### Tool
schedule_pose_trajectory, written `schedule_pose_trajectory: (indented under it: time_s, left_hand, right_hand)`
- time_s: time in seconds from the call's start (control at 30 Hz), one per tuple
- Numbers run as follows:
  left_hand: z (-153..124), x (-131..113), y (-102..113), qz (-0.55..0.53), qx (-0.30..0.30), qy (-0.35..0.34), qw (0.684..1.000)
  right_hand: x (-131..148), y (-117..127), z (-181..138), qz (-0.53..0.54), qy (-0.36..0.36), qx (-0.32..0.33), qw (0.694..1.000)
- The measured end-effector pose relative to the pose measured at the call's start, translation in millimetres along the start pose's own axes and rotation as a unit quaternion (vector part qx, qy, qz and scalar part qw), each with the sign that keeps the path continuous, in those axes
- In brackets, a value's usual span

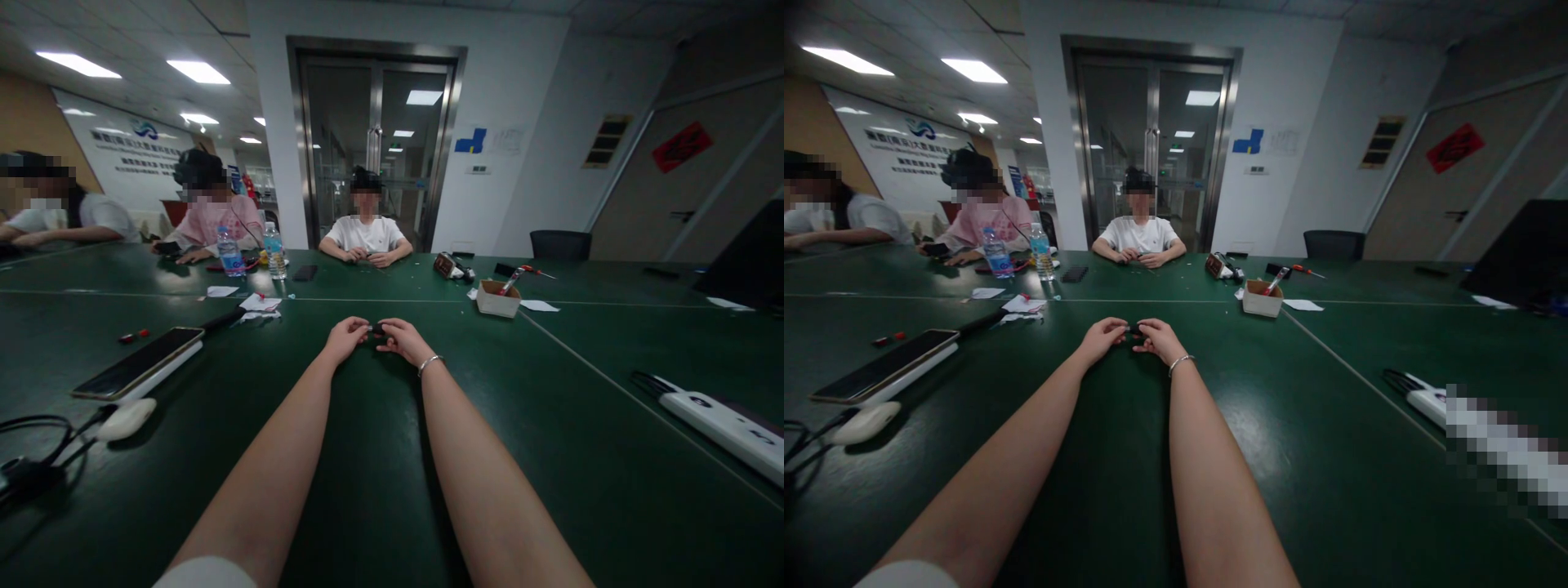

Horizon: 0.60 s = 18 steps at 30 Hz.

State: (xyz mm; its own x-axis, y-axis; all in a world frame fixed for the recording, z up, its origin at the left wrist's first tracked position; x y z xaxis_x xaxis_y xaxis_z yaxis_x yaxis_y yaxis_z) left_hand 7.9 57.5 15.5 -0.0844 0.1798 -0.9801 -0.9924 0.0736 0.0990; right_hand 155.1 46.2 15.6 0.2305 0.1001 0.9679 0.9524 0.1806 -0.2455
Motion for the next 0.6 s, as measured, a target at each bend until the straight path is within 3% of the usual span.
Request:
schedule_pose_trajectory:
  time_s: [0.27, 0.6]
  left_hand:
    - [1.5, 2.7, 1.0, 0.022, 0.029, -0.026, 0.999]
    - [4.0, 7.0, 3.2, -0.014, 0.009, -0.009, 1.000]
  right_hand:
    - [2.6, -1.3, -2.1, 0.002, -0.004, 0.000, 1.000]
    - [0.7, -0.2, 0.7, -0.004, -0.005, 0.003, 1.000]
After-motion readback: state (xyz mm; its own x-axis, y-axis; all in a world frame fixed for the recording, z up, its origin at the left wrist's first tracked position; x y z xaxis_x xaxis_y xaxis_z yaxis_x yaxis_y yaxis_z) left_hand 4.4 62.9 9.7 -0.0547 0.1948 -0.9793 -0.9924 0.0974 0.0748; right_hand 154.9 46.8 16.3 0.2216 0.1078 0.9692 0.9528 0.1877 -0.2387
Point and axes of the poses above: each hand's wrist, its own z-axis towards the middle knuckle, its own y-axis out of the back of the hand, x = y × z, the point moved 5 cm from there along z, towards the middle knuckle, and after that the axes turned 1 degree about y, right-handed, at the moved point
